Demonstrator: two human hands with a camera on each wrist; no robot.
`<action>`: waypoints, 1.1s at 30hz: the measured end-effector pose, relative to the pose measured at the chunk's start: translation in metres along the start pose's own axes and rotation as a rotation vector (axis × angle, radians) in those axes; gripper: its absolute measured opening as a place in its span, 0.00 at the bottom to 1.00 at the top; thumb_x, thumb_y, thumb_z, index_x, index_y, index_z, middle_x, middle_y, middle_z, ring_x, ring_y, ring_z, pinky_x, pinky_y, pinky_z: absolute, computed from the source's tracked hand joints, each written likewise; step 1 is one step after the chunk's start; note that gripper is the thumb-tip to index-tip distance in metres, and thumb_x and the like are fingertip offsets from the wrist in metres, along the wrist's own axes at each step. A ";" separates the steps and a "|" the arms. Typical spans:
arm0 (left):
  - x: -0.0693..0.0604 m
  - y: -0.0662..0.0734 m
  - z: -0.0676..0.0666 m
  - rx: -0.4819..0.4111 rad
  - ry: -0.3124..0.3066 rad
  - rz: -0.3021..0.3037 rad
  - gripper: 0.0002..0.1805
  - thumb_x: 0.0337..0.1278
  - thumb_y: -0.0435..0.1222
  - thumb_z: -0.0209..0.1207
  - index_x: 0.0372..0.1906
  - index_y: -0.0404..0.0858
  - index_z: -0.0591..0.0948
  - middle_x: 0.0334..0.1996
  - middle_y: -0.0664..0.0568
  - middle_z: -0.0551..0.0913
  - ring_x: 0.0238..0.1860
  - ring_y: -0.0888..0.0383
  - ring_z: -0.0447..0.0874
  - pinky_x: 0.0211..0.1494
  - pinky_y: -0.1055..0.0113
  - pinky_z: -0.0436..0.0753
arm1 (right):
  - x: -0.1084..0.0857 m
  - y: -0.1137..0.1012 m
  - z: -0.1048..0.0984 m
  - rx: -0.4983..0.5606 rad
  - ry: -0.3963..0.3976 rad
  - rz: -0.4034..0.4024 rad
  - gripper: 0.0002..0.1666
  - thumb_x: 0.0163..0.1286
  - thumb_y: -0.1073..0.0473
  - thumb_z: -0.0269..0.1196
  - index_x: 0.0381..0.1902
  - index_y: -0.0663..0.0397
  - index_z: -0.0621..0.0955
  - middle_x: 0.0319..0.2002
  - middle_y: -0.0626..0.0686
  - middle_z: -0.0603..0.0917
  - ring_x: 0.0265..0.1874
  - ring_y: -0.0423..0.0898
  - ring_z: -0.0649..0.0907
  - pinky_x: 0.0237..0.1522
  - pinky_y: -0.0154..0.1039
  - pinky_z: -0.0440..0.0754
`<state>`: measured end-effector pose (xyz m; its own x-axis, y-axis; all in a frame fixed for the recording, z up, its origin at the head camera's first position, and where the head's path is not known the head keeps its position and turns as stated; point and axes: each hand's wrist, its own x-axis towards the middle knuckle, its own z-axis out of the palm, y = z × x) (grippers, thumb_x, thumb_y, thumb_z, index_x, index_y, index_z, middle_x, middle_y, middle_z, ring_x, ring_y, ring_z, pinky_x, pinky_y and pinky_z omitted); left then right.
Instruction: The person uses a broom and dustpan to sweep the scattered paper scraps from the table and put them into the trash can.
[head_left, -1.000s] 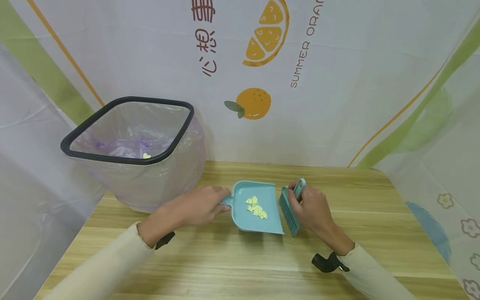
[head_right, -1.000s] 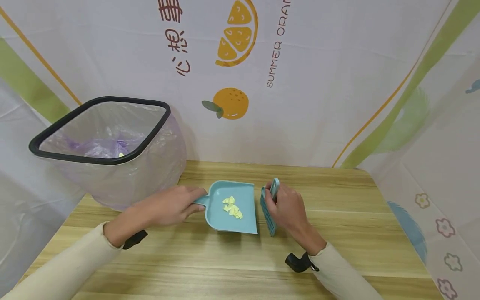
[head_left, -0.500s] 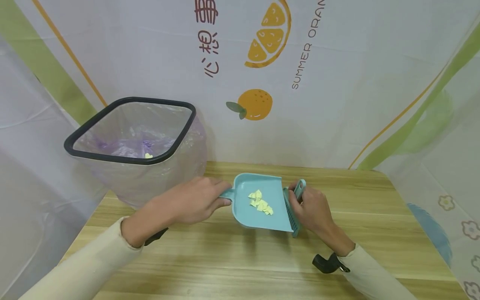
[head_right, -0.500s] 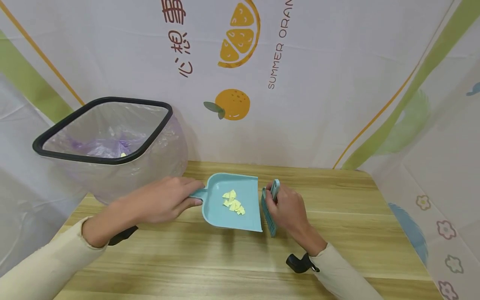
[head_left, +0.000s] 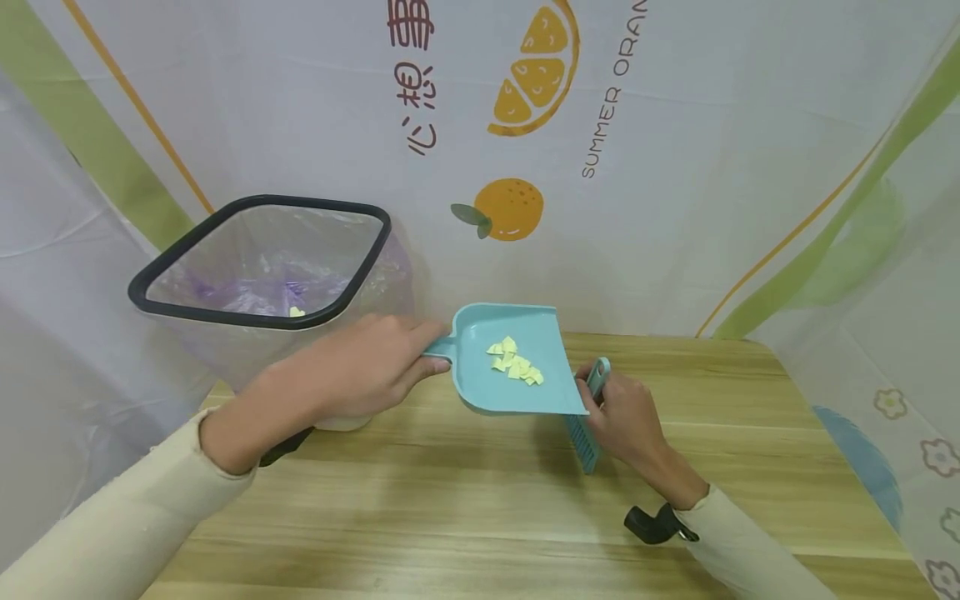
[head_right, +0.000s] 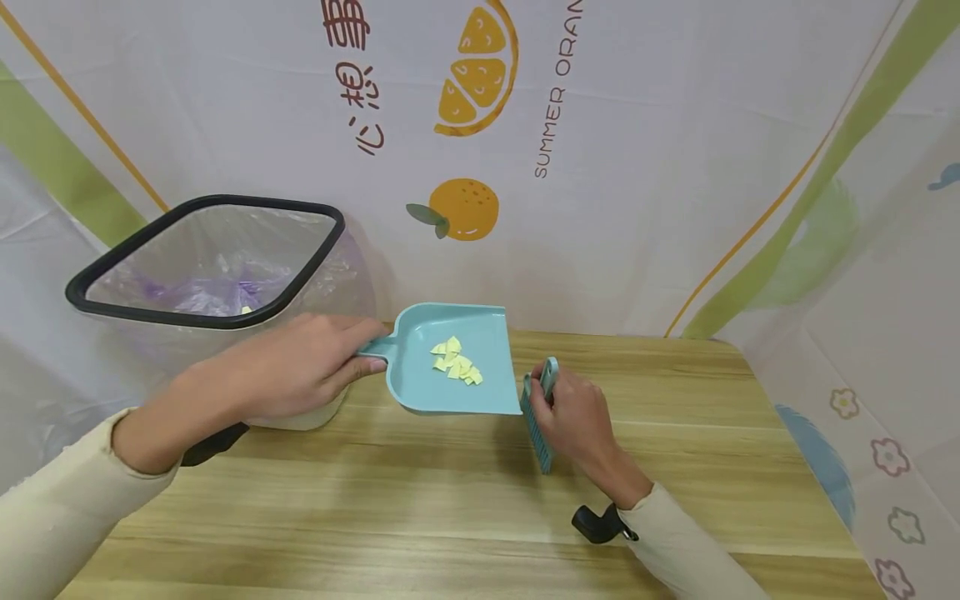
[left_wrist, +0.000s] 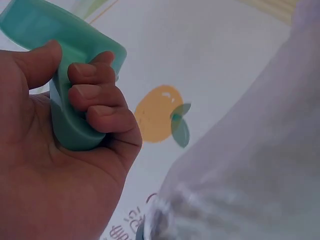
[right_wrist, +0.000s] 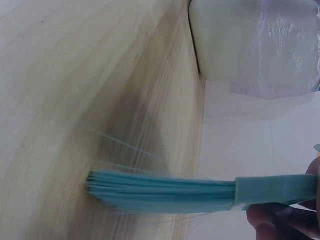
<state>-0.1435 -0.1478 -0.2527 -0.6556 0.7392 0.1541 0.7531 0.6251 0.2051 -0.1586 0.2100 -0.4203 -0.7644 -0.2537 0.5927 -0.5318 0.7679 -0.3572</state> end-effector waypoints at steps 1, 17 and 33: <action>0.000 0.000 -0.004 0.001 0.003 0.002 0.09 0.87 0.41 0.57 0.50 0.40 0.77 0.27 0.58 0.71 0.28 0.58 0.72 0.38 0.59 0.78 | 0.000 0.000 0.000 0.004 0.000 0.001 0.03 0.75 0.68 0.67 0.43 0.63 0.86 0.25 0.51 0.83 0.19 0.38 0.75 0.21 0.38 0.74; 0.001 -0.017 -0.055 -0.024 0.022 -0.055 0.08 0.87 0.40 0.58 0.52 0.39 0.79 0.30 0.56 0.76 0.34 0.55 0.75 0.43 0.54 0.77 | 0.002 0.003 0.002 0.028 0.046 -0.034 0.04 0.74 0.67 0.65 0.40 0.64 0.86 0.24 0.53 0.85 0.17 0.37 0.75 0.18 0.37 0.73; -0.031 -0.052 -0.086 0.131 0.103 -0.156 0.07 0.84 0.39 0.61 0.55 0.42 0.80 0.30 0.59 0.77 0.33 0.56 0.74 0.44 0.51 0.76 | 0.003 0.004 0.003 0.039 0.030 -0.024 0.06 0.75 0.66 0.65 0.41 0.65 0.87 0.25 0.53 0.86 0.17 0.36 0.75 0.18 0.36 0.73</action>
<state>-0.1669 -0.2247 -0.1846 -0.7619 0.6058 0.2291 0.6385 0.7620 0.1082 -0.1641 0.2108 -0.4223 -0.7406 -0.2535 0.6223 -0.5639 0.7380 -0.3705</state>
